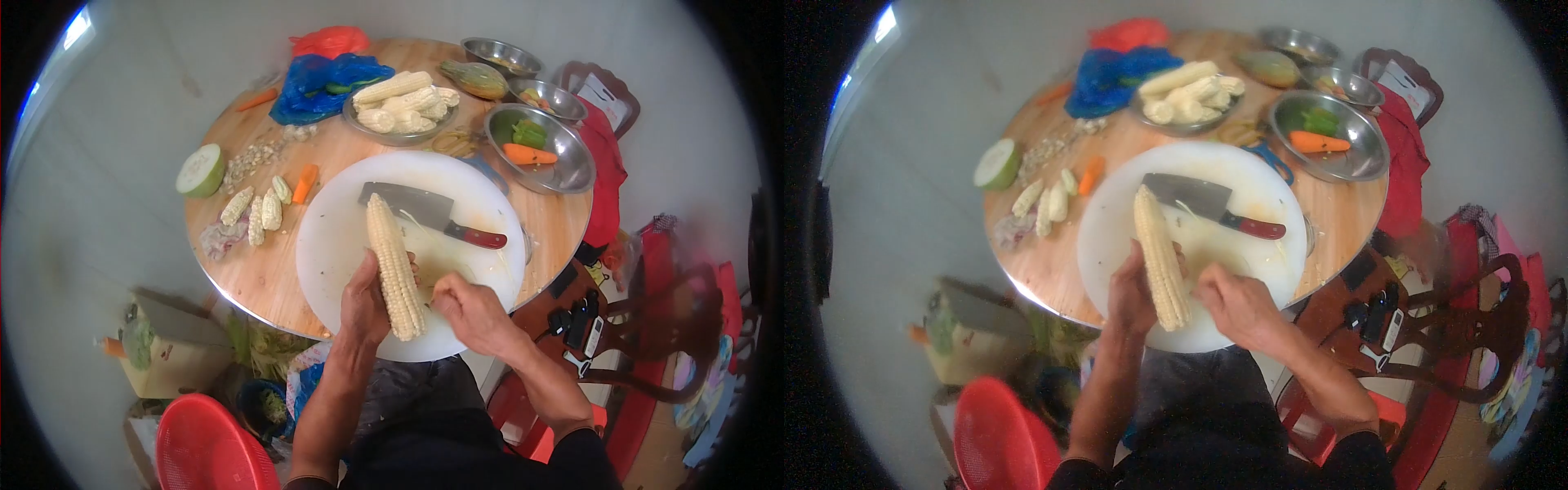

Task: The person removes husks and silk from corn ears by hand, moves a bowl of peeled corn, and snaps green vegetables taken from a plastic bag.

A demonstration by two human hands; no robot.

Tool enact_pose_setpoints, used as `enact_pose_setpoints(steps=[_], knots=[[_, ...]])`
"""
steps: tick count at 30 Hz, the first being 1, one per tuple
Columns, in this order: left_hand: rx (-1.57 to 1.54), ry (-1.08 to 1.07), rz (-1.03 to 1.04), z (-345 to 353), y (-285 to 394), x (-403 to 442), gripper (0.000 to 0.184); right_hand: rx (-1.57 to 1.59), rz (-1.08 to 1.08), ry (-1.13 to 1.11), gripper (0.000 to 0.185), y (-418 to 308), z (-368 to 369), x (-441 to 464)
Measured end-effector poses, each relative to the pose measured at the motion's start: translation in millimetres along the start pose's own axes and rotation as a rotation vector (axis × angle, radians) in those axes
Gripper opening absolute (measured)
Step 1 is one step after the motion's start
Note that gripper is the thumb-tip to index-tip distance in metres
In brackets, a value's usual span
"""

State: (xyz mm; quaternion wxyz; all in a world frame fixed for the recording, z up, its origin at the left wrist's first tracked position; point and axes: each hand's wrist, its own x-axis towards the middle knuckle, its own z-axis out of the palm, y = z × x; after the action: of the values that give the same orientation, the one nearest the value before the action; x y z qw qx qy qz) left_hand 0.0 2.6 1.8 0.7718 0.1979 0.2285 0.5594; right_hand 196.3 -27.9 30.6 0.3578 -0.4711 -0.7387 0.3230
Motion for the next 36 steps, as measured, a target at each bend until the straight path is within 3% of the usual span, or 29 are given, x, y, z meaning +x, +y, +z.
enact_pose_setpoints(steps=[3,7,10,12,13,17,20,22,24,27,29,32,36], knots=[[0.005,0.022,-0.028,1,0,3,0.053,-0.196,-0.003,-0.241,0.025,-16,1,-4],[-0.063,0.099,-0.003,2,4,12,0.052,-0.191,-0.156,-0.244,0.026,-6,0,-9],[0.015,0.164,0.059,1,6,18,0.049,-0.216,-0.041,-0.297,0.029,5,-3,-4],[0.121,0.192,0.093,9,6,18,0.04,0.114,0.09,0.091,0.045,1,0,4],[0.125,0.186,0.104,16,5,19,0.04,0.274,0.194,0.001,0.072,5,0,8],[0.26,0.147,0.043,37,-1,29,0.043,0.337,0.225,-0.012,0.087,22,20,23],[0.385,0.054,-0.034,39,26,44,0.054,0.422,0.347,-0.024,0.076,0,-7,31],[0.686,0.118,0.088,29,53,67,0.057,0.51,0.342,-0.01,0.069,9,-22,38],[0.716,0.155,0.168,15,84,98,0.057,0.624,0.302,0.046,0.066,0,-48,57],[0.724,0.234,0.216,0,114,147,0.071,0.328,0.135,0.098,0.065,1,-85,115],[0.683,0.264,0.193,-13,126,180,0.071,0.102,0.115,0.146,0.064,7,-109,167],[0.656,0.319,0.165,-30,137,222,0.069,0.035,0.077,0.102,0.062,-1,-133,238],[0.625,0.403,0.152,-44,141,263,0.066,-0.294,-0.098,0.094,0.06,36,-133,325]])
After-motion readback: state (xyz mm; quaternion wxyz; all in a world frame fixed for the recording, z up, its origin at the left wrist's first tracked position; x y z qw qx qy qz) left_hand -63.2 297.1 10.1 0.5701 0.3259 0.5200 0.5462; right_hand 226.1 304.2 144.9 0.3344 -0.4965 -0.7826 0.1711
